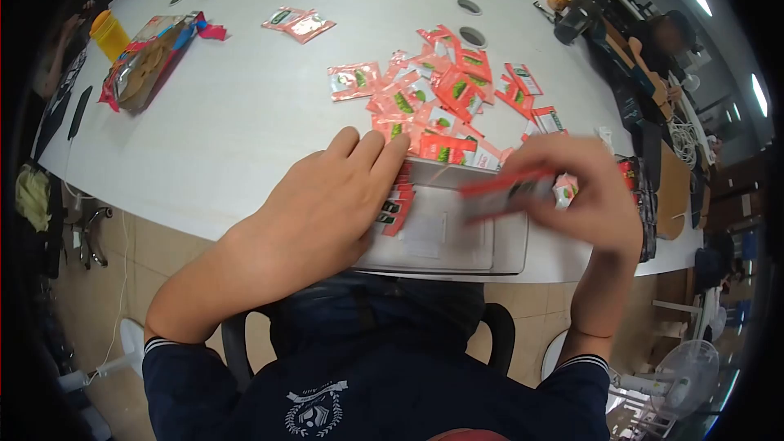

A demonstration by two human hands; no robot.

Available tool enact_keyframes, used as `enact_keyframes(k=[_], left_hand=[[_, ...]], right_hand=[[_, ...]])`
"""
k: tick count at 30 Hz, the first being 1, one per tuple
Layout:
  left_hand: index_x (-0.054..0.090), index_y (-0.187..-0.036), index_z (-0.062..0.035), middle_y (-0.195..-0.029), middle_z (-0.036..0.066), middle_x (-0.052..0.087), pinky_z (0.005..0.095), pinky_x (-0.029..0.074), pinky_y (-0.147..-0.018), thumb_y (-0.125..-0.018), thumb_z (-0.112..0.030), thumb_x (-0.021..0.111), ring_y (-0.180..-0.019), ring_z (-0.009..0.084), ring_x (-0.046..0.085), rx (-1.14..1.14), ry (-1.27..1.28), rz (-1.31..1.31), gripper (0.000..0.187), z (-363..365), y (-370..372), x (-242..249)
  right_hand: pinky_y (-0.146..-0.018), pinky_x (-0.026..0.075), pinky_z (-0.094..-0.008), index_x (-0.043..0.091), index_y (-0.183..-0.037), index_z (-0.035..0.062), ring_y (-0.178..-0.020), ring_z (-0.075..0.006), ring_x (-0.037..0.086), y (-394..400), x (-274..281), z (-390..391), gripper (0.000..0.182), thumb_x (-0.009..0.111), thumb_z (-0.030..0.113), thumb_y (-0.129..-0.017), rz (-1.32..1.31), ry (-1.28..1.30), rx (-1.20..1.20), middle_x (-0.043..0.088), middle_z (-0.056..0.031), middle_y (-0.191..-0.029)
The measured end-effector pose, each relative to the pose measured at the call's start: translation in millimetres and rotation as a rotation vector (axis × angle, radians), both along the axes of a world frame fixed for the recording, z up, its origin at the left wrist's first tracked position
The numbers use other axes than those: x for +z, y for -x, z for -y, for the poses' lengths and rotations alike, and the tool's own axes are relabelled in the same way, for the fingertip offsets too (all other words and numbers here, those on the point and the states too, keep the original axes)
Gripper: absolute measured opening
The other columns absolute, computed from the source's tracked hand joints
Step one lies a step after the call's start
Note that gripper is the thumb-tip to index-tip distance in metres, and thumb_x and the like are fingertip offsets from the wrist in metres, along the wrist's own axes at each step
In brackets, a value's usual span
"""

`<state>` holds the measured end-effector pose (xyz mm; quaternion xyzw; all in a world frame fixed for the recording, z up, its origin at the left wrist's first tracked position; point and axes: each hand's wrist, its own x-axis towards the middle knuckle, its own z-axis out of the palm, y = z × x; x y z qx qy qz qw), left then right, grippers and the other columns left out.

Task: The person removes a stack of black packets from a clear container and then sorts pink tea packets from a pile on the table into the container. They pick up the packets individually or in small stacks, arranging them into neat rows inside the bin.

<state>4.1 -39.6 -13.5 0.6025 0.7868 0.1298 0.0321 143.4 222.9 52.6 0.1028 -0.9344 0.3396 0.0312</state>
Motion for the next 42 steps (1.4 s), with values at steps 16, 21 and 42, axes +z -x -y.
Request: enact_keyframes(k=[16,21,42], left_hand=[[0.058,-0.131,0.0084,-0.146,0.023,0.051,0.0448,0.049,-0.102,-0.068,0.0,0.08,-0.115,0.0385,0.054,-0.037,-0.101,0.148,0.068,9,4,-4],[0.061,-0.125,0.0037,-0.132,0.02,0.06,0.0446,0.049,-0.098,-0.07,-0.002,0.079,-0.111,0.0376,0.057,-0.023,-0.231,0.09,0.058,9,-4,-11],[0.043,-0.153,0.0014,-0.143,0.021,0.056,0.044,0.049,-0.107,-0.07,-0.002,0.083,-0.131,0.0402,0.055,0.051,-0.167,0.145,0.092,21,8,28]], right_hand=[[-0.057,0.05,-0.0364,0.058,-0.117,-0.0044,-0.07,-0.0249,0.067,29,-65,105,0.043,0.074,0.008,-0.08,-0.286,-0.454,-0.014,0.063,-0.0097,-0.08],[-0.055,0.051,-0.0327,0.059,-0.118,-0.0052,-0.068,-0.0227,0.067,35,-72,104,0.048,0.077,0.016,-0.079,-0.477,-0.42,-0.011,0.063,-0.009,-0.082],[-0.062,0.053,-0.0347,0.073,-0.106,0.0013,-0.065,-0.0221,0.066,-39,-37,48,0.045,0.091,0.034,-0.081,-0.16,-0.265,-0.391,0.072,-0.0115,-0.085]])
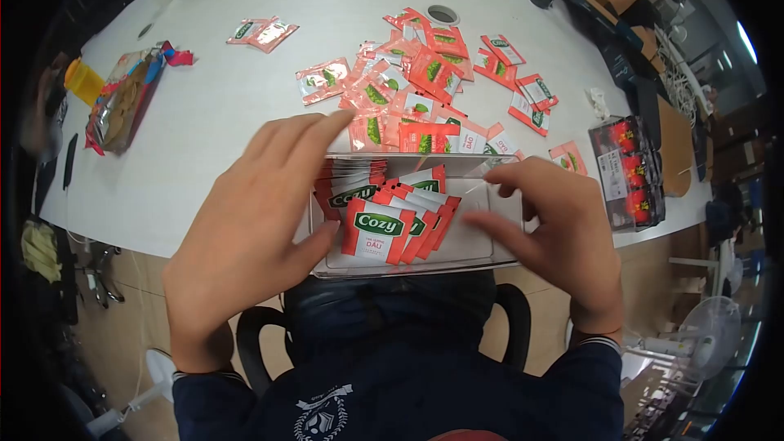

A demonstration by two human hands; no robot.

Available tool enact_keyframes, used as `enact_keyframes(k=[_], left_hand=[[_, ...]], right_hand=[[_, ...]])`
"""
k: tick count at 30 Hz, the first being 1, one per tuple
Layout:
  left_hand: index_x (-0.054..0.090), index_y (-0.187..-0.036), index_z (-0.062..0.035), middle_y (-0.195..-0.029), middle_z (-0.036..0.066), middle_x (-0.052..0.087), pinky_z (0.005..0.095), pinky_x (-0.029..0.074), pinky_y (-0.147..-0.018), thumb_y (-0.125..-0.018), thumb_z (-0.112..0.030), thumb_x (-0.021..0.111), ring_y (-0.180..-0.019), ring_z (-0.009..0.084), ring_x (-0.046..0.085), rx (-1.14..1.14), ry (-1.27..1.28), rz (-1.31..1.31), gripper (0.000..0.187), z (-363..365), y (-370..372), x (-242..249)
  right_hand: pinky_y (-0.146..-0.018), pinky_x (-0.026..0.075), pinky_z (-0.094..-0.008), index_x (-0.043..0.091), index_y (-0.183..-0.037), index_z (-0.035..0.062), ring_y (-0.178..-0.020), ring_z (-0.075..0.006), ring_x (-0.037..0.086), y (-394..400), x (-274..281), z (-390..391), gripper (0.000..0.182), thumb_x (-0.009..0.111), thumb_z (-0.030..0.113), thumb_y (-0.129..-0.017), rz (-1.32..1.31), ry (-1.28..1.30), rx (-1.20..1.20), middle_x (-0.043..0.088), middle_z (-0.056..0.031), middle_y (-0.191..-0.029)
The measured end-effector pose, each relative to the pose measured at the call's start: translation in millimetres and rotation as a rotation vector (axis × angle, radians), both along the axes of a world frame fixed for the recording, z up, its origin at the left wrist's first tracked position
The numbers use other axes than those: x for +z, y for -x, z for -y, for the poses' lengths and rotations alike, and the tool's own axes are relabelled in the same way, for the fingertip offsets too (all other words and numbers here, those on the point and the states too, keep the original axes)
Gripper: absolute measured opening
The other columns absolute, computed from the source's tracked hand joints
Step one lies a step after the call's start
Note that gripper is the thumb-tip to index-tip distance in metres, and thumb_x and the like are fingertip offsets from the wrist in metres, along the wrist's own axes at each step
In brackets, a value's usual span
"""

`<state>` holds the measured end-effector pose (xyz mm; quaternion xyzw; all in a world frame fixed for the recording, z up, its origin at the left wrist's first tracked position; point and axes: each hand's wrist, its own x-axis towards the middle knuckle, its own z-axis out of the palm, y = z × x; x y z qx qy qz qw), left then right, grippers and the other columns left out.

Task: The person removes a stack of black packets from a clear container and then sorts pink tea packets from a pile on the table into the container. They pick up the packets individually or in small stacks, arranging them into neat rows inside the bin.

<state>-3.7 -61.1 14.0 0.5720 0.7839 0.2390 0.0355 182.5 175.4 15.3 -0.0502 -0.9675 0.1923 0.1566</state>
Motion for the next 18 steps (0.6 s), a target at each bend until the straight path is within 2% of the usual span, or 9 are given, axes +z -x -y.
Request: enact_keyframes(k=[1,2,5,6,8,11,14,17,18], left_hand=[[0.042,-0.154,0.0012,-0.146,0.022,0.054,0.0444,0.047,-0.11,-0.07,-0.004,0.086,-0.134,0.0405,0.053,0.014,-0.02,0.013,0.095,6,1,0],[0.041,-0.155,0.001,-0.15,0.022,0.053,0.0447,0.045,-0.114,-0.07,-0.006,0.089,-0.138,0.0409,0.052,0.031,-0.041,0.024,0.098,11,0,1],[0.039,-0.156,0.0005,-0.154,0.023,0.05,0.0449,0.04,-0.118,-0.07,-0.016,0.094,-0.142,0.0404,0.049,0.105,-0.025,0.119,0.103,18,-10,-16],[0.04,-0.155,0.0012,-0.153,0.023,0.05,0.0462,0.043,-0.115,-0.071,-0.022,0.096,-0.141,0.039,0.05,0.116,-0.004,0.147,0.103,16,-13,-20],[0.041,-0.154,0.002,-0.152,0.022,0.05,0.0474,0.045,-0.113,-0.072,-0.022,0.096,-0.14,0.039,0.051,0.198,-0.061,0.087,0.102,11,-22,-28],[0.04,-0.154,0.0002,-0.15,0.021,0.049,0.0483,0.049,-0.107,-0.074,-0.02,0.094,-0.137,0.0366,0.054,0.242,-0.123,0.057,0.099,9,-28,-38],[0.037,-0.157,-0.0035,-0.15,0.021,0.048,0.0451,0.053,-0.103,-0.077,-0.015,0.089,-0.133,0.0331,0.055,0.234,-0.162,0.253,0.096,7,-29,-50],[0.037,-0.157,-0.003,-0.149,0.021,0.047,0.0415,0.058,-0.096,-0.079,-0.012,0.086,-0.128,0.0311,0.057,0.28,-0.148,0.423,0.093,2,-31,-47],[0.037,-0.157,-0.0029,-0.149,0.021,0.047,0.0406,0.059,-0.094,-0.079,-0.011,0.084,-0.127,0.0305,0.057,0.27,-0.142,0.41,0.092,2,-30,-48]], right_hand=[[-0.061,0.053,-0.0334,0.074,-0.108,0.0006,-0.063,-0.0211,0.065,2,-1,4,0.049,0.093,0.035,-0.079,0.014,0.004,0.031,0.072,-0.011,-0.085],[-0.067,0.056,-0.0374,0.072,-0.108,-0.0036,-0.071,-0.0291,0.071,6,-2,5,0.058,0.094,0.039,-0.076,0.106,-0.03,0.078,0.073,-0.0162,-0.088],[-0.072,0.056,-0.0412,0.069,-0.108,-0.0072,-0.078,-0.0373,0.072,29,-29,-4,0.065,0.094,0.042,-0.074,0.184,-0.088,0.152,0.072,-0.0203,-0.09],[-0.072,0.056,-0.0428,0.065,-0.101,-0.0056,-0.078,-0.038,0.071,31,-31,-3,0.061,0.092,0.043,-0.076,0.202,-0.054,0.138,0.069,-0.0199,-0.085],[-0.072,0.055,-0.0461,0.057,-0.087,-0.0026,-0.078,-0.0396,0.069,37,-38,0,0.057,0.088,0.045,-0.079,0.229,0.021,0.097,0.063,-0.019,-0.076],[-0.076,0.055,-0.0469,0.057,-0.089,-0.003,-0.082,-0.0401,0.069,41,-46,-3,0.058,0.09,0.043,-0.077,0.221,0.119,0.098,0.064,-0.0203,-0.081],[-0.08,0.054,-0.0475,0.055,-0.098,-0.0044,-0.089,-0.0407,0.07,49,-51,-5,0.062,0.092,0.04,-0.075,0.189,0.15,0.125,0.067,-0.0226,-0.09],[-0.087,0.053,-0.0432,0.053,-0.124,-0.0036,-0.098,-0.0363,0.07,54,-50,-2,0.075,0.095,0.031,-0.072,0.296,0.296,0.075,0.068,-0.0211,-0.1],[-0.087,0.053,-0.0418,0.053,-0.124,-0.0028,-0.098,-0.0337,0.07,55,-48,-3,0.073,0.095,0.027,-0.073,0.324,0.343,0.081,0.069,-0.0194,-0.101]])
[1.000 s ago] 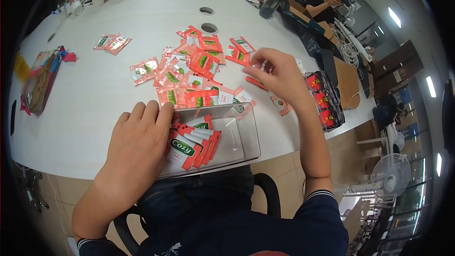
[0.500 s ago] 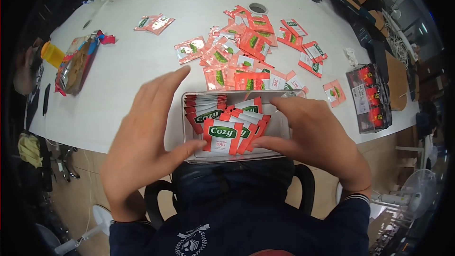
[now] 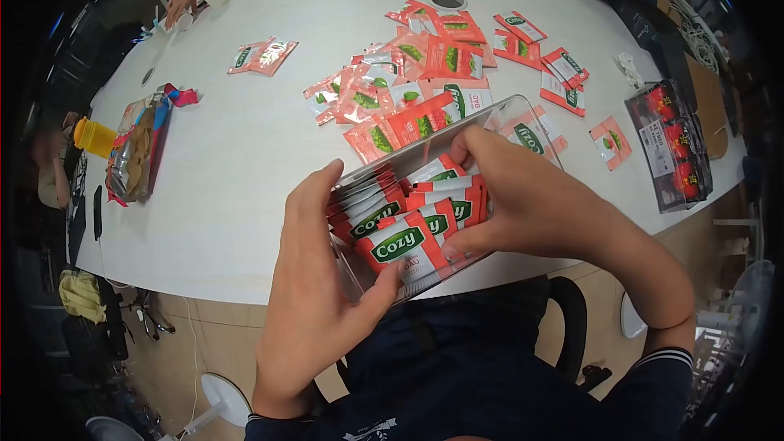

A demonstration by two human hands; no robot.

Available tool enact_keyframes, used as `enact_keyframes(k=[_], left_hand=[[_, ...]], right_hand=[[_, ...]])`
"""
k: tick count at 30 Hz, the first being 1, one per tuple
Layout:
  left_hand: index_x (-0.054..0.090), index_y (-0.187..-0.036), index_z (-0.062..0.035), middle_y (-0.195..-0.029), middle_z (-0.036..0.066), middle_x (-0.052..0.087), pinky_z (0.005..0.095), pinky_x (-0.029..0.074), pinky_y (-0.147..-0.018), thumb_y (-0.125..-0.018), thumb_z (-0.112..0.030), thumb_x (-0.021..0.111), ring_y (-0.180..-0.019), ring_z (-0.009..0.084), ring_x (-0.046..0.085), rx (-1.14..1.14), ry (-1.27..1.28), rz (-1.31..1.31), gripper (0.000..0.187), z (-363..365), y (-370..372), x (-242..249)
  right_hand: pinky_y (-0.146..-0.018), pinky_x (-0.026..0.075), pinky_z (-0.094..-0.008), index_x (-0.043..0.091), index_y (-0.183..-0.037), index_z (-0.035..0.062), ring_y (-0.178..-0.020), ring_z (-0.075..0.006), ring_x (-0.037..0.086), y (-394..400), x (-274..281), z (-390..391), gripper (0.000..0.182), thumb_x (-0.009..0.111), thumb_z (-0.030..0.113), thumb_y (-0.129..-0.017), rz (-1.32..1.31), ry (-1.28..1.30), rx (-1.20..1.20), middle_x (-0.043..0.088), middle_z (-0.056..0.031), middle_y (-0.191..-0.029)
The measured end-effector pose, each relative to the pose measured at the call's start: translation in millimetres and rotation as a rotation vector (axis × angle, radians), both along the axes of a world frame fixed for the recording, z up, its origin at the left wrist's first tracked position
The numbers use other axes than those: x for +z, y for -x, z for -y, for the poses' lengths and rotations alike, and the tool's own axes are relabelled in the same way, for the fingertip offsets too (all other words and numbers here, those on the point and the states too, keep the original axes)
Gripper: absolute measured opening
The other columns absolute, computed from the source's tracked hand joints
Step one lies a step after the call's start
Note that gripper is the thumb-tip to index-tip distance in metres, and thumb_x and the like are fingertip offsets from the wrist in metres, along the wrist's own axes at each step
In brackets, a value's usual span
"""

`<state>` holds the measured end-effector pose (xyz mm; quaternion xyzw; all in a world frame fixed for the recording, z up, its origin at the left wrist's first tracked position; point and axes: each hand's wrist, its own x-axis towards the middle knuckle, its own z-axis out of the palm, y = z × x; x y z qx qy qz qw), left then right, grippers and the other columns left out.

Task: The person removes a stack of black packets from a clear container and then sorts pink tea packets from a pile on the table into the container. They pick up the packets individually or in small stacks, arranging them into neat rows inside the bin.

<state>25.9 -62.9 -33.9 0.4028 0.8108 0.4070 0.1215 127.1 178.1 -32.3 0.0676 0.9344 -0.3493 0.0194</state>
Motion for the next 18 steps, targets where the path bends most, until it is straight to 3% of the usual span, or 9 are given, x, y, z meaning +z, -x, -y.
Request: enact_keyframes(k=[5,8,11,14,18], left_hand=[[0.039,-0.156,-0.0022,-0.146,0.019,0.046,0.0384,0.062,-0.088,-0.08,-0.005,0.08,-0.124,0.03,0.057,-0.008,0.018,-0.023,0.086,0,1,1],[0.04,-0.155,-0.0019,-0.145,0.019,0.046,0.0398,0.062,-0.09,-0.08,-0.002,0.078,-0.125,0.0317,0.057,-0.008,0.02,-0.041,0.085,1,1,2],[0.04,-0.156,-0.0016,-0.145,0.02,0.046,0.0405,0.062,-0.091,-0.08,-0.003,0.078,-0.126,0.0335,0.057,-0.012,-0.005,-0.084,0.085,3,1,0],[0.039,-0.157,-0.0028,-0.146,0.021,0.046,0.041,0.061,-0.093,-0.08,-0.003,0.078,-0.127,0.0359,0.057,-0.019,-0.007,-0.077,0.086,3,1,2],[0.043,-0.154,-0.0055,-0.148,0.022,0.044,0.0434,0.058,-0.096,-0.077,-0.002,0.08,-0.13,0.0393,0.055,-0.002,-0.025,-0.077,0.085,4,-1,5]], right_hand=[[-0.082,0.053,-0.0339,0.053,-0.122,0.0028,-0.098,-0.0194,0.07,5,13,0,0.061,0.092,0.011,-0.077,0.173,0.36,-0.051,0.071,-0.012,-0.103],[-0.082,0.055,-0.0298,0.055,-0.117,0.0046,-0.099,-0.0114,0.068,4,28,2,0.049,0.088,0.002,-0.08,0.245,0.189,-0.065,0.071,-0.0065,-0.1],[-0.085,0.058,-0.0288,0.058,-0.111,0.0033,-0.099,-0.0088,0.067,-6,27,-1,0.039,0.084,-0.002,-0.082,0.218,0.254,-0.057,0.068,-0.0031,-0.097],[-0.082,0.056,-0.0349,0.058,-0.105,-0.0002,-0.091,-0.0181,0.072,-10,31,-1,0.032,0.08,-0.003,-0.083,0.153,0.325,-0.031,0.071,-0.0106,-0.09],[-0.09,0.057,-0.0342,0.059,-0.107,-0.0004,-0.101,-0.021,0.075,-4,35,1,0.03,0.077,-0.008,-0.083,0.213,0.344,0.031,0.073,-0.0119,-0.098]])
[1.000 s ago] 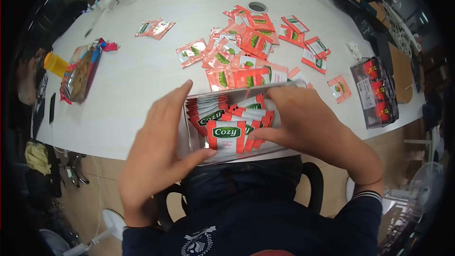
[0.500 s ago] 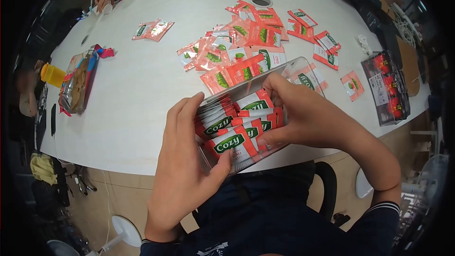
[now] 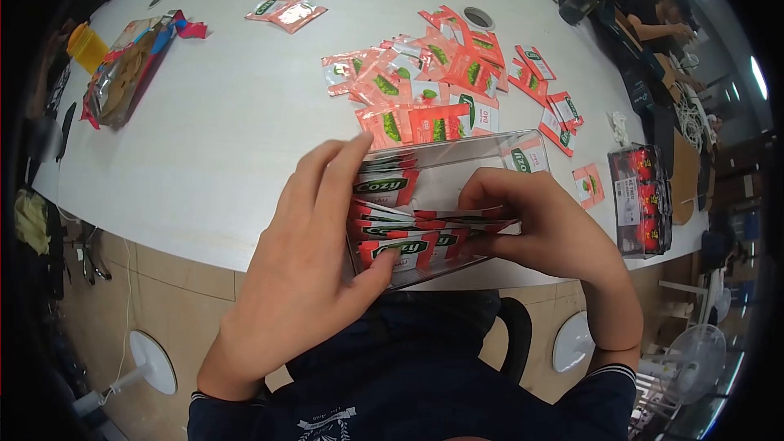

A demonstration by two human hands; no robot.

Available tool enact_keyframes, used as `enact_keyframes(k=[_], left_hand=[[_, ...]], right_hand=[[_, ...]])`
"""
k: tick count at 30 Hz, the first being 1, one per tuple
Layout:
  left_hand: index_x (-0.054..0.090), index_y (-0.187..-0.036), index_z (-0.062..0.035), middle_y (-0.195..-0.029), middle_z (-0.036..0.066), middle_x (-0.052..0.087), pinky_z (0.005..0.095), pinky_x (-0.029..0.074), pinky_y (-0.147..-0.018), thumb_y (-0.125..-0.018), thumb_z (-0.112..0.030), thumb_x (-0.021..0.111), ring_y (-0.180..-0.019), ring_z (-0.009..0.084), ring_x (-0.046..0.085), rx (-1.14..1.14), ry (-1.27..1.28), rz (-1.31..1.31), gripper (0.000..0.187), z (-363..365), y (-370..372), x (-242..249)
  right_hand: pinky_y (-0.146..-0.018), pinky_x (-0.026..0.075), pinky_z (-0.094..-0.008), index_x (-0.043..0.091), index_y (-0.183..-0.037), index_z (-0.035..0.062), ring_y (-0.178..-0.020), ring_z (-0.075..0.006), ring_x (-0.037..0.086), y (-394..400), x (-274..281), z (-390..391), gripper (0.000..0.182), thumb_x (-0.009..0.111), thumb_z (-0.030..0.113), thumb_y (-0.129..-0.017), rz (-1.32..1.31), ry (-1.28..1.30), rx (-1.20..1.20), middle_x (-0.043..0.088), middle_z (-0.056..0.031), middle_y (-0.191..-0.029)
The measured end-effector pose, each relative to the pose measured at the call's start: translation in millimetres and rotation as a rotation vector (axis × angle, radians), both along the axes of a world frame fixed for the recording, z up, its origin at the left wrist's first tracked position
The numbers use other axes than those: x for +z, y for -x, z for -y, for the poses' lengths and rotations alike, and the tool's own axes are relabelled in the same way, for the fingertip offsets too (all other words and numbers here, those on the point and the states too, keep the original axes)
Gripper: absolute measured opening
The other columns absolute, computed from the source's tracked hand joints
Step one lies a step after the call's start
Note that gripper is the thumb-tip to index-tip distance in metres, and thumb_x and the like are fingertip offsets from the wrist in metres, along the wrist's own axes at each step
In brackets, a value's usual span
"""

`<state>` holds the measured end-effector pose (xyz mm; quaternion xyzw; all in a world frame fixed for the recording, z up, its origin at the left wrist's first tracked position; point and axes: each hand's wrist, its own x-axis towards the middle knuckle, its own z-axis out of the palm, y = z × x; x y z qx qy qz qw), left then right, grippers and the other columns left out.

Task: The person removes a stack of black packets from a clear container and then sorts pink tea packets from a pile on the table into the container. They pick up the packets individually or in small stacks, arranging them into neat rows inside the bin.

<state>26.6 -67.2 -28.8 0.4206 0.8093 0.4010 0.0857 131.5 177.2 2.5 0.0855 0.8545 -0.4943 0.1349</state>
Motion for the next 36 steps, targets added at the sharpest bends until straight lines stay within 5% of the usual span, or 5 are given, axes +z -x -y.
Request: enact_keyframes(k=[8,11,20,23,36], left_hand=[[0.049,-0.15,-0.0114,-0.152,0.021,0.042,0.0498,0.043,-0.114,-0.065,-0.003,0.091,-0.14,0.0461,0.043,-0.094,0.017,-0.161,0.095,-1,4,9],[0.049,-0.15,-0.0095,-0.151,0.02,0.044,0.0495,0.044,-0.113,-0.066,-0.003,0.09,-0.138,0.0443,0.046,-0.096,0.024,-0.229,0.094,-7,5,13],[0.043,-0.154,-0.005,-0.142,0.019,0.05,0.0455,0.049,-0.107,-0.067,0.0,0.087,-0.131,0.0407,0.051,-0.16,0.112,-0.163,0.098,-8,10,17],[0.04,-0.157,-0.005,-0.14,0.019,0.05,0.0455,0.049,-0.106,-0.066,0.0,0.087,-0.13,0.0406,0.051,-0.152,0.155,-0.136,0.102,-11,8,19],[0.04,-0.153,0.0033,-0.133,0.02,0.053,0.0455,0.049,-0.104,-0.065,-0.002,0.087,-0.123,0.0402,0.052,-0.165,0.256,-0.216,0.1,-19,11,20]], right_hand=[[-0.094,0.059,-0.0319,0.059,-0.118,0.0046,-0.1,-0.0127,0.066,17,-19,9,0.04,0.081,-0.002,-0.087,-0.13,-0.011,0.199,0.068,-0.0047,-0.112],[-0.091,0.058,-0.0362,0.054,-0.121,0.0055,-0.104,-0.0274,0.069,25,-28,14,0.045,0.083,0.005,-0.086,-0.184,0.0,0.25,0.063,-0.0117,-0.112],[-0.095,0.06,-0.0322,0.054,-0.146,-0.0002,-0.111,-0.0167,0.071,6,-22,-3,0.064,0.08,-0.003,-0.088,-0.239,-0.007,0.145,0.073,-0.015,-0.122],[-0.093,0.061,-0.0307,0.059,-0.14,-0.0039,-0.102,-0.0172,0.075,13,-13,2,0.055,0.078,-0.005,-0.089,0.049,0.011,0.049,0.076,-0.0146,-0.111],[-0.069,0.057,-0.036,0.075,-0.109,-0.0022,-0.075,-0.0261,0.074,16,-19,1,0.026,0.082,0.013,-0.089,-0.188,-0.301,0.276,0.076,-0.0142,-0.091]])
